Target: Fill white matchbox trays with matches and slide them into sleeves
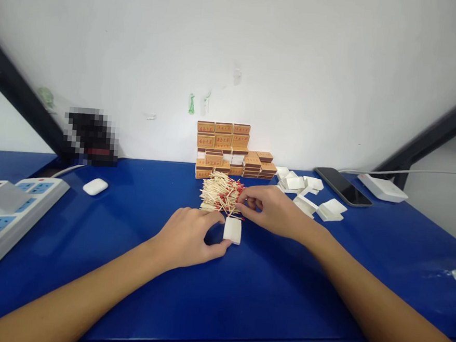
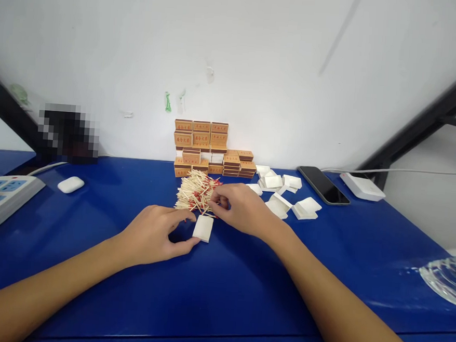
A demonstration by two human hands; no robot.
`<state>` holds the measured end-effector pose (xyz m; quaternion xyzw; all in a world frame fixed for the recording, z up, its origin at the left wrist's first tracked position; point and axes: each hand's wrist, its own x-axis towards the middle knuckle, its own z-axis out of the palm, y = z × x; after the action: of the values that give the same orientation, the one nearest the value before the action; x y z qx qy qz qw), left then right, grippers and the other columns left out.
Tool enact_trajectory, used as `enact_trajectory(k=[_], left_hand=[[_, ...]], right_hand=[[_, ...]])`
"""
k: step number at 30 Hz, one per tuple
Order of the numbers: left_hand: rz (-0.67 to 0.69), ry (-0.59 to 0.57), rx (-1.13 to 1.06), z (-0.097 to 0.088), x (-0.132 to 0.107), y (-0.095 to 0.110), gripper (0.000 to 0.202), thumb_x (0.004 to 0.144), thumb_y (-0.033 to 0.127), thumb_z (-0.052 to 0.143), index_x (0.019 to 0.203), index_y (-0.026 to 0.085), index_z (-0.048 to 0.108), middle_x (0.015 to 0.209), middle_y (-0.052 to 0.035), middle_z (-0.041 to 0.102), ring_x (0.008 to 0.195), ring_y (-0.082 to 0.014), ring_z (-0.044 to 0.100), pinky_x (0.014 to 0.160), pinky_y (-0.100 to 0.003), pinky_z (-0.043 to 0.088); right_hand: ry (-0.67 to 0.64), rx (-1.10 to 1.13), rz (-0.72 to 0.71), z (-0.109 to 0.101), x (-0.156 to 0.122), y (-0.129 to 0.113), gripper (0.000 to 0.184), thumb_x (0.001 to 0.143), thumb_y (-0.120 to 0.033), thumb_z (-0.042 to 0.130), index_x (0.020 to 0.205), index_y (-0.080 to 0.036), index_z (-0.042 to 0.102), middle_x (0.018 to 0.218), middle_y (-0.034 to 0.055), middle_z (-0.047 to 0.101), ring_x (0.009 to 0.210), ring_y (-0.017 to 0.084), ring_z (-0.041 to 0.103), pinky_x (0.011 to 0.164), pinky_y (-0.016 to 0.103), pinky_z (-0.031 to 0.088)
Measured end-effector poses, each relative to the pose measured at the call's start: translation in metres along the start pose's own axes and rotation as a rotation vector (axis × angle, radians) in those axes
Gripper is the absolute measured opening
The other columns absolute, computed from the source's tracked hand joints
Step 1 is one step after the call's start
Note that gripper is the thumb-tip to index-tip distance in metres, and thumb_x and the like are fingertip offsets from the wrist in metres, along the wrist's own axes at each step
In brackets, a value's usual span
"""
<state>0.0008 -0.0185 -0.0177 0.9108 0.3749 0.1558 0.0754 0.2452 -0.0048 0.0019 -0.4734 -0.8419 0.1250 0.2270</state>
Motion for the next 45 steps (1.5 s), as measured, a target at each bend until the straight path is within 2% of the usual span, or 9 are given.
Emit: enact_trajectory(k=[4,9,14,19,22,26,31,40,45], left_hand=[[-0.075,0.002,-0.014,0.0,0.0,0.003,0.043,0.085,0.062,0.068,0.105,0.023,0.073,0.081,-0.0014,0.076,0.072,-0.0234,0.072,0.058,-0.031,0.039],[-0.09,-0.026,-0.027,0.001,-0.002,0.008,0.053,0.08,0.071,0.069,0.097,0.021,0.072,0.088,-0.0035,0.078,0.078,-0.0281,0.073,0.06,-0.033,0.042],[-0.071,-0.035,-0.039,0.0,-0.004,0.011,0.039,0.083,0.056,0.069,0.104,0.023,0.072,0.091,-0.0025,0.078,0.079,-0.0272,0.073,0.063,-0.034,0.044],[-0.049,-0.045,-0.057,0.003,-0.004,0.009,0.048,0.082,0.066,0.068,0.104,0.023,0.071,0.089,-0.0023,0.076,0.078,-0.0259,0.071,0.062,-0.033,0.042],[-0.071,-0.048,-0.074,0.003,-0.003,0.008,0.039,0.087,0.058,0.067,0.104,0.024,0.071,0.084,-0.0014,0.075,0.073,-0.0226,0.069,0.059,-0.031,0.037],[-0.061,-0.058,-0.093,0.003,-0.003,0.005,0.032,0.088,0.052,0.066,0.104,0.024,0.072,0.076,-0.0001,0.072,0.066,-0.02,0.066,0.057,-0.03,0.034],[0.02,-0.066,-0.07,0.005,-0.006,0.0,0.037,0.088,0.053,0.065,0.11,0.024,0.072,0.085,-0.0019,0.076,0.074,-0.0233,0.07,0.06,-0.031,0.039],[0.049,-0.046,-0.054,0.007,-0.007,-0.002,0.039,0.089,0.056,0.064,0.109,0.025,0.074,0.09,-0.003,0.079,0.08,-0.027,0.074,0.063,-0.034,0.045],[0.057,-0.037,-0.05,0.008,-0.007,-0.002,0.038,0.089,0.057,0.064,0.105,0.024,0.074,0.09,-0.0031,0.079,0.081,-0.0278,0.074,0.063,-0.034,0.045]], right_hand=[[-0.096,0.074,-0.02,0.002,-0.001,-0.004,0.004,0.089,-0.02,0.063,0.089,-0.02,0.066,0.069,-0.0032,0.058,0.061,0.012,0.049,0.059,0.027,0.036],[-0.261,0.198,-0.049,-0.006,-0.005,-0.013,0.024,0.085,-0.018,0.065,0.108,-0.022,0.067,0.073,-0.0041,0.056,0.063,0.012,0.05,0.06,0.026,0.041],[-0.316,0.144,-0.004,-0.009,-0.007,-0.018,0.005,0.083,-0.024,0.068,0.082,-0.02,0.065,0.07,-0.0033,0.057,0.062,0.012,0.051,0.057,0.026,0.04],[-0.361,0.105,0.025,-0.004,-0.008,-0.014,0.03,0.087,-0.027,0.064,0.061,-0.02,0.052,0.058,-0.0045,0.053,0.054,0.01,0.044,0.054,0.027,0.033],[-0.395,0.095,0.025,-0.004,-0.009,-0.015,0.04,0.092,-0.033,0.061,0.057,-0.019,0.047,0.053,-0.0055,0.044,0.051,0.009,0.036,0.051,0.029,0.027],[-0.218,0.073,0.04,-0.007,-0.003,-0.016,0.038,0.098,-0.041,0.059,0.066,-0.02,0.058,0.057,-0.0046,0.049,0.053,0.01,0.038,0.053,0.029,0.028],[0.095,-0.031,0.039,-0.008,0.027,-0.01,0.025,0.087,-0.043,0.073,0.095,-0.019,0.069,0.079,0.0008,0.064,0.066,0.014,0.052,0.061,0.03,0.037],[-0.12,-0.17,0.068,-0.012,0.077,-0.014,0.014,0.079,-0.027,0.077,0.08,-0.02,0.066,0.078,0.0029,0.069,0.07,0.017,0.058,0.062,0.033,0.039],[-0.185,-0.205,-0.003,-0.021,0.079,-0.01,0.025,0.081,-0.037,0.079,0.097,-0.019,0.073,0.093,0.0064,0.072,0.078,0.019,0.06,0.065,0.033,0.04]])
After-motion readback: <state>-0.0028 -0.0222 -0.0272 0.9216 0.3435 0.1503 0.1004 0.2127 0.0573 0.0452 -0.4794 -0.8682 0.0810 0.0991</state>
